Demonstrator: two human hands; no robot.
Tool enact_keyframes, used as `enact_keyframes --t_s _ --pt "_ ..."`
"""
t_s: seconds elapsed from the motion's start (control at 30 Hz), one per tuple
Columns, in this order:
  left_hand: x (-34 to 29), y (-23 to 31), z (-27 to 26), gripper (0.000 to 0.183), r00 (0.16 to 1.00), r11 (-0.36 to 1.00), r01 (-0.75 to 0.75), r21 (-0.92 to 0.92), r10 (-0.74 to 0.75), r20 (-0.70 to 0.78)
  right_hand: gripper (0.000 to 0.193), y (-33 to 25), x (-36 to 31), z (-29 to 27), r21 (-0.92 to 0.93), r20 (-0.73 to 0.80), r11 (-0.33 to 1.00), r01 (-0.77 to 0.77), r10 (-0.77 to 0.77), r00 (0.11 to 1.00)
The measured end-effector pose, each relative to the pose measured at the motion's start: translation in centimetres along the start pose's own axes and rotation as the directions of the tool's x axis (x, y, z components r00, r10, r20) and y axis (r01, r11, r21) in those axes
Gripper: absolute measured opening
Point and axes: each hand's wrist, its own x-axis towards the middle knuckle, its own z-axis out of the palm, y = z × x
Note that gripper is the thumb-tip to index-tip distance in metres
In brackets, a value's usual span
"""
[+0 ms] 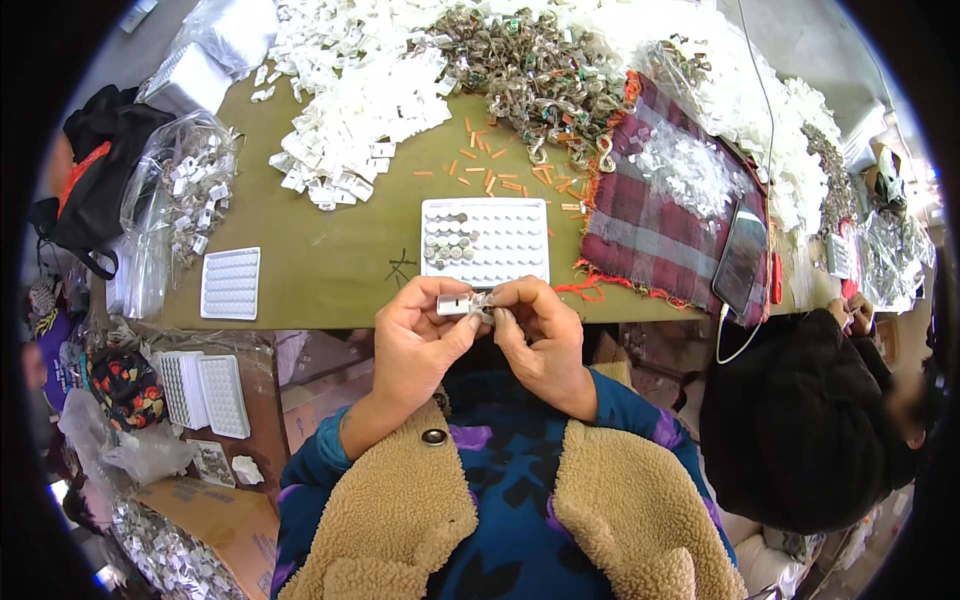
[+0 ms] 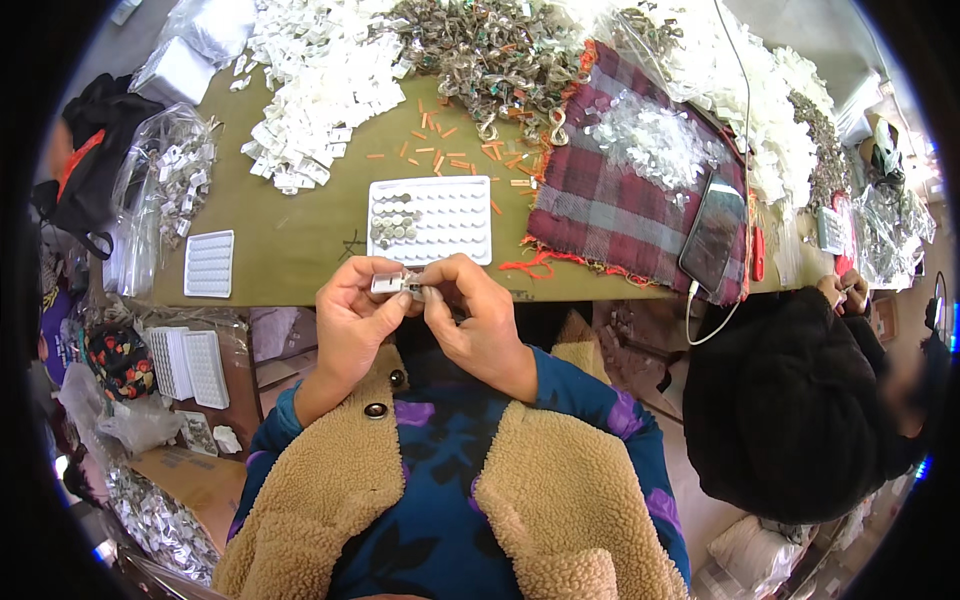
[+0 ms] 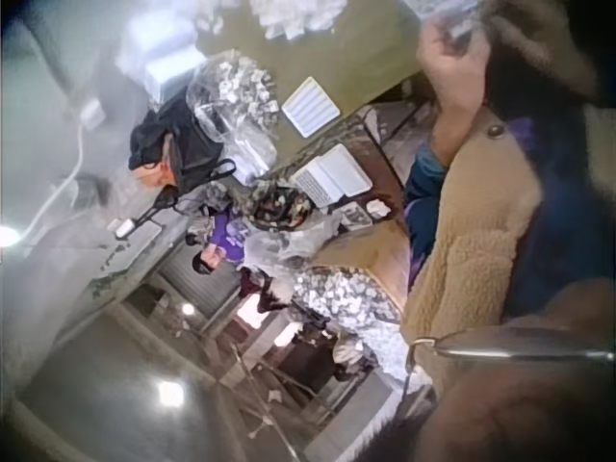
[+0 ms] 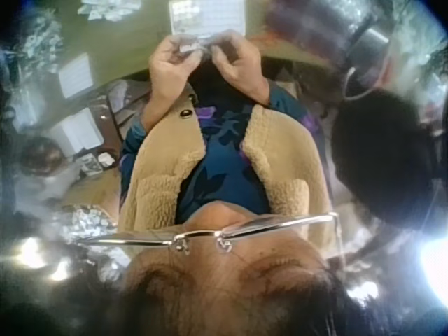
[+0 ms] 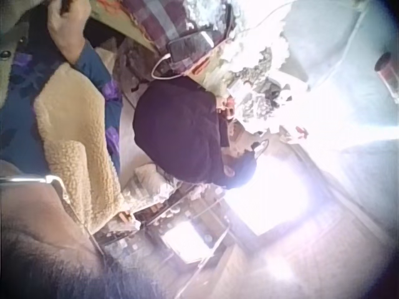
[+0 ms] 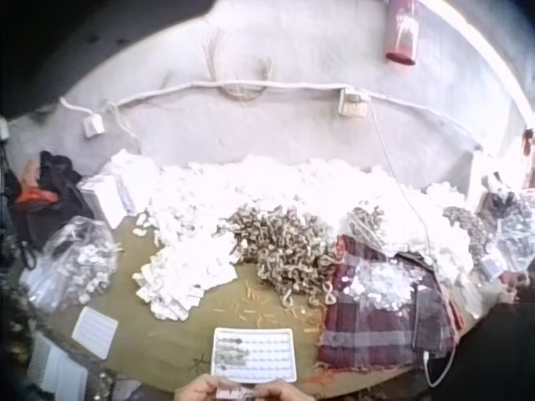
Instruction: The person repeatedly picks small white plastic housings and metal contacts from a table, inserts the contacts into the housings, and places the assembled units into a white tray. The person continues this cycle throughout the clip.
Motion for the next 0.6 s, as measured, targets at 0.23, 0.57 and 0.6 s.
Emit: enact_keyframes --t_s 0.23,0.57,0.6 --pt "0.7 -1.5 -0.6 0.030 0.957 0.846 0.288 -0.448 -0.274 0.098 0.014 -0.9 0.5 0.6 0.356 -0.066 0.926 -0.128 0.161 0.985" --pt "-0.6 -0.8 -0.1 0.024 0.952 0.934 -0.300 0.193 0.306 0.001 0.013 -0.9 1.1 -0.8 -0.212 0.044 0.977 0.024 -0.015 0.999" --pt "-0.7 -0.8 -0.2 0.024 0.958 0.938 -0.282 0.200 0.287 0.003 0.012 -1.0 1.1 -0.9 -0.251 0.053 0.963 0.093 -0.082 0.995"
